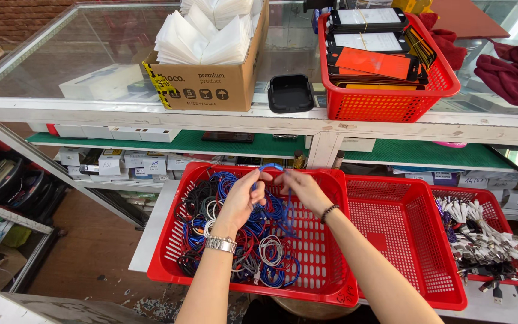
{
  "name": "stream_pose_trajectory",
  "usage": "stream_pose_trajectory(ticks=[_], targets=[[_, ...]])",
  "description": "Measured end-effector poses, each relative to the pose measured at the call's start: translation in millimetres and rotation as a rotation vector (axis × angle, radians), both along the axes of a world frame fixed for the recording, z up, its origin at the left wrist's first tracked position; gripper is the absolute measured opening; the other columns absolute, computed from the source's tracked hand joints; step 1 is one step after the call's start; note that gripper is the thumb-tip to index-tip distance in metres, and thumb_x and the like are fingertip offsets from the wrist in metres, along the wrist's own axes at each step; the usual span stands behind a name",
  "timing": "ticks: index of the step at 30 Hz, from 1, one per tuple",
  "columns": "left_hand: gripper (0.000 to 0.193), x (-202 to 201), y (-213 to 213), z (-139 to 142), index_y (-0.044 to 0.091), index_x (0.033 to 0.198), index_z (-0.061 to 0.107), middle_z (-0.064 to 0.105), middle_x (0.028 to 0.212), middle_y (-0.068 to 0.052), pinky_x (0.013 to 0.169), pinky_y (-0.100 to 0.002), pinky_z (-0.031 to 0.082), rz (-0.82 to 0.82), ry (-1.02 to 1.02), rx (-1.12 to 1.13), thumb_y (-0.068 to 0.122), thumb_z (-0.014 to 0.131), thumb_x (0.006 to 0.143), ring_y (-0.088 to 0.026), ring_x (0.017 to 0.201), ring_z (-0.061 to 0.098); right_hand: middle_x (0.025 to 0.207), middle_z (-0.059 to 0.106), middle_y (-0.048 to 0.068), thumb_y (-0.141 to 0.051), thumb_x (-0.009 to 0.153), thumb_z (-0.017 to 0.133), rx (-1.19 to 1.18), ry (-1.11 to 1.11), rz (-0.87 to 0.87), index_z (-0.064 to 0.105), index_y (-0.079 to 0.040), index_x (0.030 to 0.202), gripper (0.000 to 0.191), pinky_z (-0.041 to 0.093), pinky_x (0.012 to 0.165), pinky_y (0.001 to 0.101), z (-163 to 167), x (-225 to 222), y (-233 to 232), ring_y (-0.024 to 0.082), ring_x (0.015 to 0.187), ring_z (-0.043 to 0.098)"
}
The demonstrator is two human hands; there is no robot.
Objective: The person sorts charging cables in a red basket, gathering white cables into a bundle and placing the bundle into an adjacent basket. They briefly rearrange orange phone boxes in a basket on the counter, then coil blue cables and place the coiled cables into another basket.
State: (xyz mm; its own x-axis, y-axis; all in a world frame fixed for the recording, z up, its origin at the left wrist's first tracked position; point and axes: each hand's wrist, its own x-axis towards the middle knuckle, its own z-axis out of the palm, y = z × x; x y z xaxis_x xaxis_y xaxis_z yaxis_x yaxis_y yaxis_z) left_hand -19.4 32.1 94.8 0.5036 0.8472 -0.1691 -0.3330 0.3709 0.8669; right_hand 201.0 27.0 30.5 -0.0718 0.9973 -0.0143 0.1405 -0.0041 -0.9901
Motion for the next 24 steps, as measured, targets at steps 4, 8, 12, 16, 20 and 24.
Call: stream_pose_trajectory(ticks=[4, 8, 12, 16, 20, 24], targets=[[0.031, 7.6, -5.5, 17.6, -0.003, 0.114, 0.065, 0.044, 0.069, 0.006, 0.078, -0.029, 0.048, -0.012, -0.161, 0.062, 0.022, 0.047, 0.11, -0.009, 0.067, 0.046, 0.08, 0.067, 0.005, -0.026, 0.104, 0.048, -0.233, -0.204, -0.118, 0.071, -0.01, 0.116, 0.032, 0.058, 0.073, 0.0345, -7.2, -23.7, -1.6, 0.015, 0.073, 0.066], [0.03, 4.4, 12.2, 41.7, -0.003, 0.12, 0.065, 0.066, 0.086, 0.0, 0.101, -0.032, 0.052, 0.163, -0.292, 0.043, 0.016, 0.048, 0.104, -0.013, 0.094, 0.065, 0.085, 0.071, 0.002, -0.031, 0.107, 0.044, -0.155, -0.274, 0.545, 0.065, -0.009, 0.129, 0.037, 0.058, 0.082, 0.0249, 1.8, -58.8, -49.9, 0.008, 0.085, 0.071], [0.03, -6.7, 19.6, 48.9, 0.003, 0.118, 0.064, 0.076, 0.098, -0.002, 0.085, -0.034, 0.052, 0.149, 0.375, 0.467, 0.022, 0.045, 0.105, -0.018, 0.087, 0.068, 0.088, 0.071, 0.004, -0.032, 0.104, 0.052, -0.28, -0.292, 0.588, 0.056, -0.009, 0.135, 0.04, 0.059, 0.075, 0.0289, 44.2, -52.8, -74.8, 0.012, 0.081, 0.069], [0.023, -11.9, 3.6, 36.4, 0.003, 0.108, 0.059, 0.071, 0.087, -0.012, 0.071, -0.046, 0.052, -0.002, 1.003, 0.906, 0.022, 0.047, 0.104, -0.032, 0.076, 0.067, 0.086, 0.072, 0.004, -0.034, 0.1, 0.052, -0.243, -0.282, 0.368, 0.062, -0.008, 0.13, 0.04, 0.063, 0.066, 0.0261, 87.4, -5.9, -53.7, 0.011, 0.072, 0.075], [0.021, -13.9, -8.3, 25.4, 0.001, 0.102, 0.056, 0.067, 0.082, -0.02, 0.072, -0.05, 0.05, -0.045, 0.954, 1.143, 0.021, 0.05, 0.105, -0.039, 0.081, 0.065, 0.09, 0.072, 0.008, -0.027, 0.1, 0.061, -0.151, -0.021, 0.061, 0.063, 0.0, 0.122, 0.036, 0.059, 0.062, 0.0285, 97.1, 20.0, -30.3, 0.013, 0.072, 0.068], [0.021, -16.9, -8.4, 18.7, 0.002, 0.094, 0.057, 0.067, 0.075, -0.017, 0.077, -0.049, 0.05, -0.054, 1.138, 1.302, 0.021, 0.053, 0.102, -0.036, 0.076, 0.065, 0.094, 0.068, 0.008, -0.022, 0.091, 0.076, -0.154, 0.057, 0.104, 0.058, -0.005, 0.127, 0.043, 0.055, 0.063, 0.0264, 95.1, 28.5, -29.2, 0.014, 0.072, 0.062]])
